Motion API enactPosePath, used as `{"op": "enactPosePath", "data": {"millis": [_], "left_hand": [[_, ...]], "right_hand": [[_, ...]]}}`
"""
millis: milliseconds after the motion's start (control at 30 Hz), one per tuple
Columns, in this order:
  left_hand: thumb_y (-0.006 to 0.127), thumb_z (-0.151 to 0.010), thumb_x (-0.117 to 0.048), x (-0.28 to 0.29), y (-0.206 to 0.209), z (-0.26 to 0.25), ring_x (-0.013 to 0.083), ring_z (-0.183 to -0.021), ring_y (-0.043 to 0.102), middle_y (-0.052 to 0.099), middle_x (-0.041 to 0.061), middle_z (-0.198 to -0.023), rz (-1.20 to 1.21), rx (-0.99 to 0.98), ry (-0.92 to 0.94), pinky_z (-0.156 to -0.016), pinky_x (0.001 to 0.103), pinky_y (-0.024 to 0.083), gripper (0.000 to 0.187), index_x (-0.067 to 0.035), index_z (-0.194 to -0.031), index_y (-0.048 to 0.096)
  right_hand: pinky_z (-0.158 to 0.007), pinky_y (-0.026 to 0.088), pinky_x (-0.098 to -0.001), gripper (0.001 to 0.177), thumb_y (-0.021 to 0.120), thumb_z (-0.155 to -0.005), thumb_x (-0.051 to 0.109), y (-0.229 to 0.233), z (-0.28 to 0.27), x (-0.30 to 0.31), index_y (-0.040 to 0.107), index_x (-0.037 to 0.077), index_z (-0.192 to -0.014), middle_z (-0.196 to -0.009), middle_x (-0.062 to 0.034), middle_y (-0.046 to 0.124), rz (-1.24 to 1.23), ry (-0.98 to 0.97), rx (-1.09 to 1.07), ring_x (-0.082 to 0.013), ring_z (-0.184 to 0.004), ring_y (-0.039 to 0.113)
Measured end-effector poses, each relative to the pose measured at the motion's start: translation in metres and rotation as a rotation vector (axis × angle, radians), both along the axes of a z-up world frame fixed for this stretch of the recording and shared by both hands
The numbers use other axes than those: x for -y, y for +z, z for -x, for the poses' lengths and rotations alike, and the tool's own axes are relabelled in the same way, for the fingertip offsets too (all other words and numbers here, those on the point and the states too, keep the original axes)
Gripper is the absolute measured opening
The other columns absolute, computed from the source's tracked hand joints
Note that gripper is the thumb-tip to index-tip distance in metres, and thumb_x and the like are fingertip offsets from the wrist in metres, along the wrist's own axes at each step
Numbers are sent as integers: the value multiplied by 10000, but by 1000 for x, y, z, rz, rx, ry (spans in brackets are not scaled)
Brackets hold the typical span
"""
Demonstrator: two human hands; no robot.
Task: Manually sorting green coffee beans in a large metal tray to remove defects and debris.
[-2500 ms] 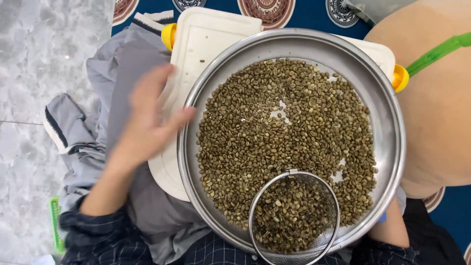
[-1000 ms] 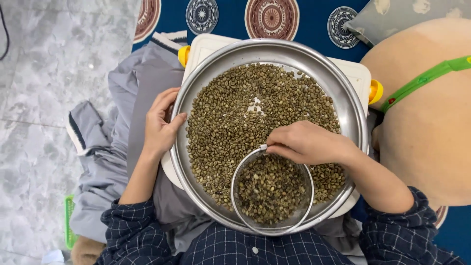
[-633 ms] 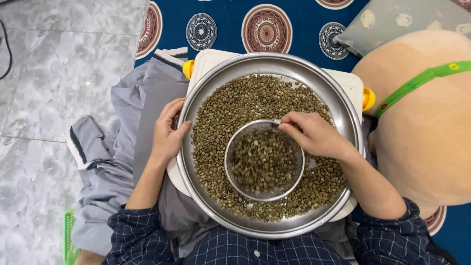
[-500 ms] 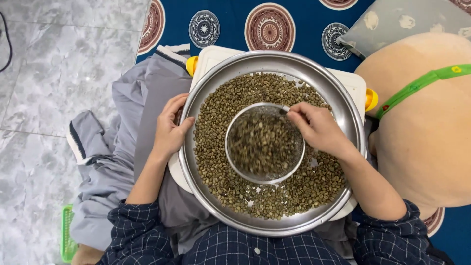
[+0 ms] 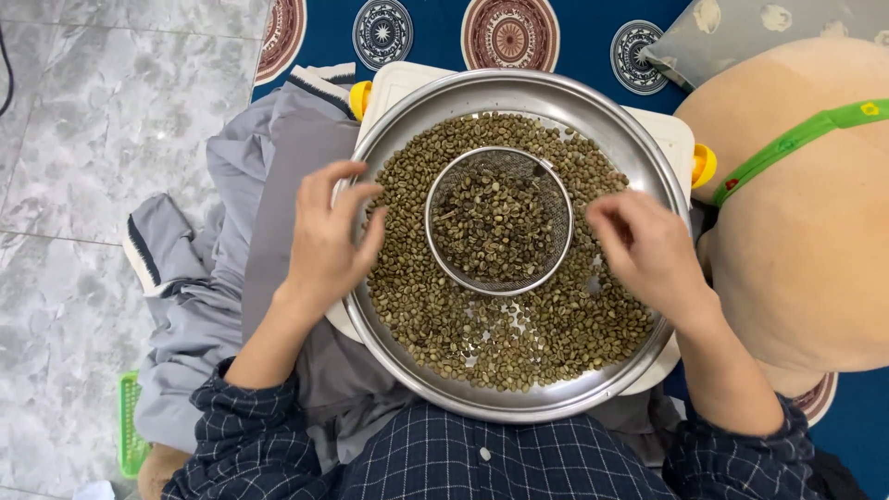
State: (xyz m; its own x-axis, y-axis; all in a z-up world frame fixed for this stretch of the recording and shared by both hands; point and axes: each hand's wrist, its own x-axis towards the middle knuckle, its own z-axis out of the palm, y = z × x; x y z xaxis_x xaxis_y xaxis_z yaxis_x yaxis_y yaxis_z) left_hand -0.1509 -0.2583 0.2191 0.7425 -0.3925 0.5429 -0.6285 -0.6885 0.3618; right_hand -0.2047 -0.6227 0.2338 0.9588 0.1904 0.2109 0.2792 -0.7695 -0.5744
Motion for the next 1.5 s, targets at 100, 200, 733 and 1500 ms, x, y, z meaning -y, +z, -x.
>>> {"op": "enactPosePath", "data": {"millis": [100, 200, 733, 1500], "left_hand": [[707, -900, -50, 18, 3, 15, 284, -1101, 560, 600, 106, -1155, 46, 43, -158, -975, 381, 460, 200, -116, -1082, 655], [699, -894, -79, 35, -3, 27, 251, -1004, 602, 626, 73, -1049, 66, 95, -317, -940, 374, 495, 163, -138, -1039, 656], [610, -946, -100, 49, -32, 50, 187, -762, 638, 668, 70, -869, 95, 82, -505, -725, 287, 533, 88, -123, -969, 691], [617, -912, -142, 58, -31, 77, 295, -855, 556, 546, 125, -919, -376, -128, -617, -797, 393, 462, 125, -35, -975, 632]], "right_hand": [[-737, 594, -322, 133, 641, -966, 29, 2, 21, -2, 744, 18, -1050, -882, -142, 746, 60, 115, -154, -241, -799, 717], [-769, 625, -334, 157, 661, -933, 51, 0, 32, -8, 752, 15, -1056, -903, -138, 772, 110, 228, -226, -235, -830, 750], [-577, 573, -335, 135, 608, -917, 106, -46, 48, 9, 740, 92, -944, -673, -65, 699, -154, 97, -276, -202, -596, 669], [-458, 493, -281, 160, 680, -892, 115, -70, 50, -32, 725, 66, -1037, -746, -9, 597, 291, 228, 173, -169, -512, 598]]}}
